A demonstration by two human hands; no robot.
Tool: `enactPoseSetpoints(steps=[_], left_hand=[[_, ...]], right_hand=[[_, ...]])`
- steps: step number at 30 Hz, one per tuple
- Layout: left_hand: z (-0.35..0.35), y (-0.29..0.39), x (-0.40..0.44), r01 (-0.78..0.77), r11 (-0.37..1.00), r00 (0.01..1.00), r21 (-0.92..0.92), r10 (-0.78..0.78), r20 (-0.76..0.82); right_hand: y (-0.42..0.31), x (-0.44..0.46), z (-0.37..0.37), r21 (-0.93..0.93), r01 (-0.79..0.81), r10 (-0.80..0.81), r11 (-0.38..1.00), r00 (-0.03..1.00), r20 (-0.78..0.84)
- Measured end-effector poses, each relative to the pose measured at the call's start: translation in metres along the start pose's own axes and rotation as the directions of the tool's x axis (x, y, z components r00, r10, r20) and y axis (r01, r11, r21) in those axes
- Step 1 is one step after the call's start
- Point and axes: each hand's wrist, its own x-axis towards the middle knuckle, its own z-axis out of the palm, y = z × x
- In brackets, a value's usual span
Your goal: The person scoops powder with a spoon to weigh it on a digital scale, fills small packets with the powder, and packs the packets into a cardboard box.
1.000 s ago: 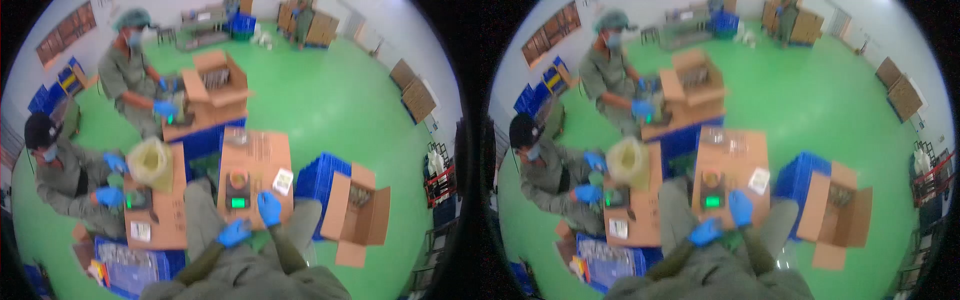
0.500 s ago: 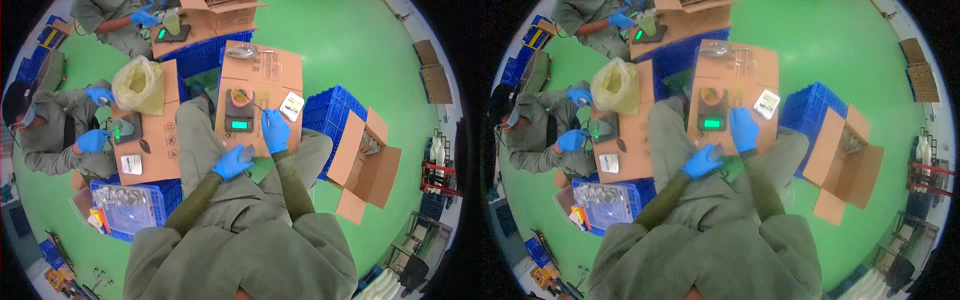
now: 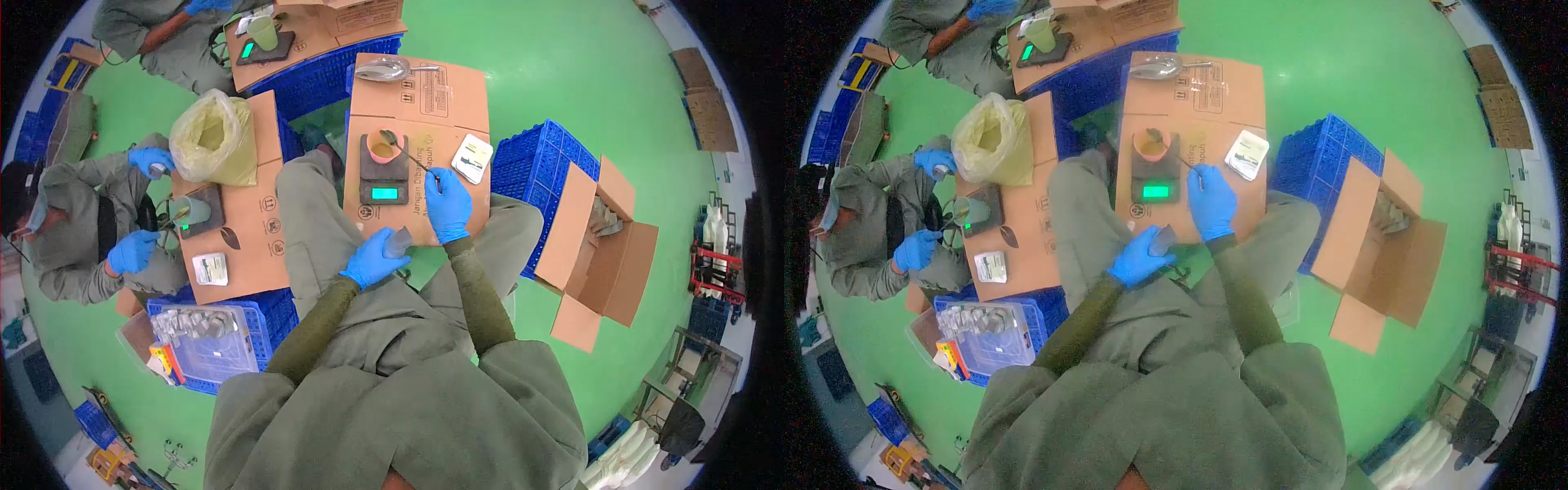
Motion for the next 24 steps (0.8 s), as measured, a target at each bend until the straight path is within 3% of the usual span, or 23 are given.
enactPoseSetpoints(steps=[4, 13, 16, 24], left_hand=[[0.003, -0.005, 0.001, -0.010, 1.000, 1.000, 0.007, 0.010, -0.020], [-0.002, 0.010, -0.003, -0.025, 0.999, 1.000, -0.029, 0.024, -0.015], [0.002, 0.003, -0.002, -0.050, 0.998, 0.997, -0.029, 0.048, -0.054], [0.002, 0.002, -0.002, -0.093, 0.994, 0.994, -0.061, 0.089, -0.064]], right_hand=[[0.000, -0.002, -0.001, 0.070, -0.029, 0.030, 0.997, 0.999, -0.023], [-0.008, -0.001, -0.013, -0.040, -0.003, 0.004, 0.999, 1.000, 0.021], [-0.003, -0.001, -0.010, -0.159, 0.154, -0.170, 0.975, 0.981, -0.093], [-0.003, -0.005, -0.013, 0.046, 0.019, -0.018, 0.999, 1.000, -0.018]])
